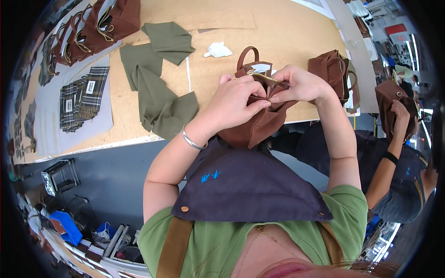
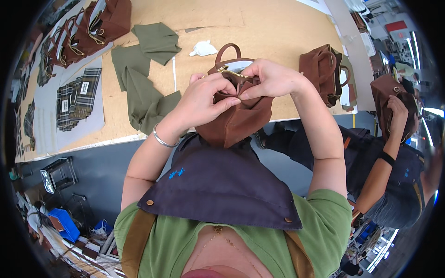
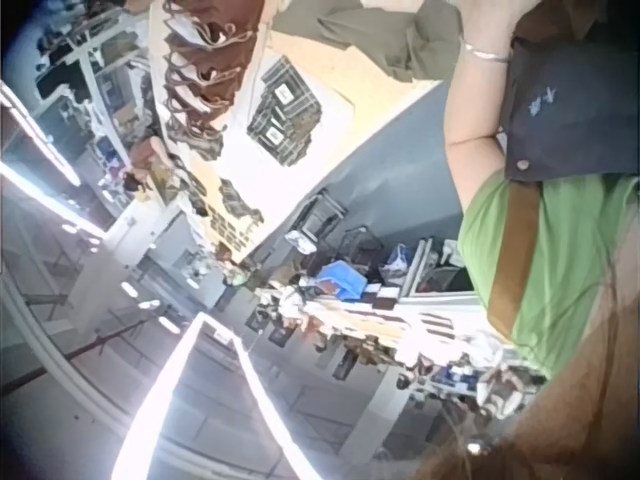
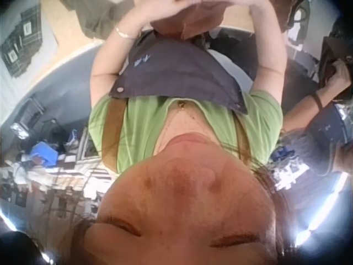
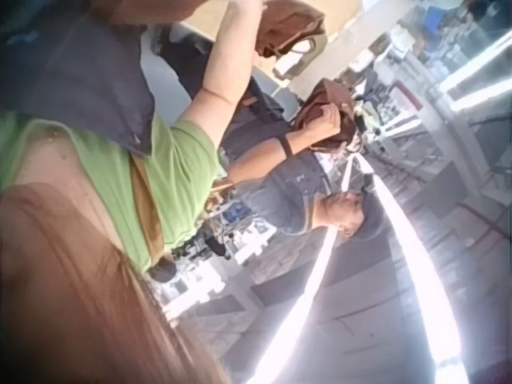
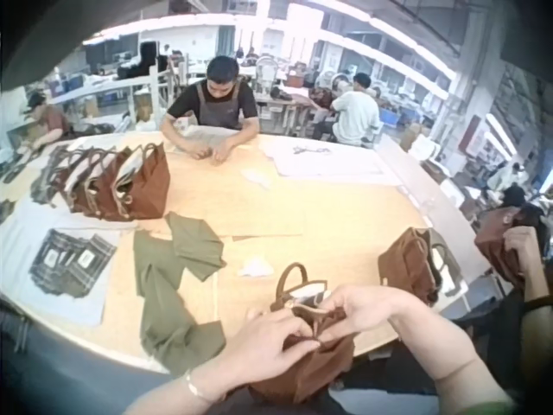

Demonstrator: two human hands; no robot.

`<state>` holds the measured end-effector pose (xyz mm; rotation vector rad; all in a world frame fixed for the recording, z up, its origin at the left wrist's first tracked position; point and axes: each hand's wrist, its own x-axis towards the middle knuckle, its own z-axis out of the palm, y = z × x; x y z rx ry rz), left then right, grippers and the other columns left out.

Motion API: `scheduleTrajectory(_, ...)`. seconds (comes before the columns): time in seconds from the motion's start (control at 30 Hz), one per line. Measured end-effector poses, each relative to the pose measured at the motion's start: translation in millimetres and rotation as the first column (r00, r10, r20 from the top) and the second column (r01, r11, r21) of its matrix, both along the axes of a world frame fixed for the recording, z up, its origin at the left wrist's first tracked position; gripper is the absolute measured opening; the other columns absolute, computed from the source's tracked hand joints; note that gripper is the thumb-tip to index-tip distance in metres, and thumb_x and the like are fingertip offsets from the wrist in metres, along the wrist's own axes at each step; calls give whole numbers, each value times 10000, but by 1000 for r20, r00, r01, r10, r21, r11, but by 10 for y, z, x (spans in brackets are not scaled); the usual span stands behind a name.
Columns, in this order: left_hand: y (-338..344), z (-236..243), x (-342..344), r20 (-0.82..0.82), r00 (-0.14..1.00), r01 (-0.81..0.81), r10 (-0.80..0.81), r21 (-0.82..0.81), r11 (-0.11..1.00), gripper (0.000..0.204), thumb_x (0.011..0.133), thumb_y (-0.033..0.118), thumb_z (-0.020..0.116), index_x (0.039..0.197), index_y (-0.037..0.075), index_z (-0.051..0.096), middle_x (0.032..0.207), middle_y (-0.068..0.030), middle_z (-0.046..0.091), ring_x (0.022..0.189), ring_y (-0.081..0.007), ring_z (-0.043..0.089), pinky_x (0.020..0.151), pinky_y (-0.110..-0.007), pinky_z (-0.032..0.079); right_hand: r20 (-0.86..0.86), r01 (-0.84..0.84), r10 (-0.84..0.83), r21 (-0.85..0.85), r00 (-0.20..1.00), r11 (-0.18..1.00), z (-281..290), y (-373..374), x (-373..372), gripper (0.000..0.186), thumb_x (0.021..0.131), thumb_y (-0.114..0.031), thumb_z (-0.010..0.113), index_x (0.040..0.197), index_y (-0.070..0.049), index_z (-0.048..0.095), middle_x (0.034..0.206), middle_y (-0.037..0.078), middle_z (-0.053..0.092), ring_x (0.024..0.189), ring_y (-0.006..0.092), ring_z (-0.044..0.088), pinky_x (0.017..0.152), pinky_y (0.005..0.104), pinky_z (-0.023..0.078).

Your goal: The person is inspecting and finishing brown leather bags, checking the internal lining and hardware.

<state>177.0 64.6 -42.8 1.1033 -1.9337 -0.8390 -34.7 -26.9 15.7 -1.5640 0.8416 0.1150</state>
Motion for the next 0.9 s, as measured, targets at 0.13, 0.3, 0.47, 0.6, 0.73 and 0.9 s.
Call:
scheduleTrajectory(0.13,52,-129,-106,-96,989,-105,110,60,993,131,841,232,746,821,127,671,798,16,612,722,-159,557,849,-338,311,-103,-44,18,-252,994,967,-24,-13,20,274,821,9,733,1081,8,647,938,40,687,781,86,640,715,245,525)
scheduleTrajectory(0.3,82,-145,-24,-86,984,-152,156,49,987,117,822,248,737,837,147,679,801,14,596,786,-188,572,832,-364,317,12,203,-225,-481,974,853,193,310,106,338,808,31,748,1080,-38,559,1017,34,580,776,66,627,661,243,520)
scheduleTrajectory(0.47,-30,-16,43,48,972,-210,230,-267,941,239,824,302,731,1013,165,678,1049,1,622,1030,-234,513,867,-408,319,226,284,-198,-464,954,839,14,333,-49,202,802,32,761,883,-24,585,1042,30,555,824,67,624,680,229,515)
scheduleTrajectory(0.6,-501,-115,137,40,999,-17,23,-141,990,174,895,299,668,997,159,680,997,33,613,979,-198,485,874,-387,276,201,225,-140,-508,969,832,35,322,-47,161,814,20,751,837,-26,598,1048,24,557,807,69,590,682,224,502)
scheduleTrajectory(0.73,-668,115,230,169,950,250,-264,103,963,96,915,264,655,886,174,670,779,68,521,918,-152,450,910,-400,219,235,242,-129,-553,963,797,32,327,-101,136,838,-35,740,851,-28,604,1026,29,566,809,97,586,703,250,500)
scheduleTrajectory(0.9,-651,289,154,241,928,293,-285,0,956,87,910,236,644,879,171,692,813,18,542,960,-196,475,928,-442,229,260,235,-83,-636,962,735,6,328,-133,137,853,-105,739,878,-36,623,989,42,585,790,148,611,705,291,510)
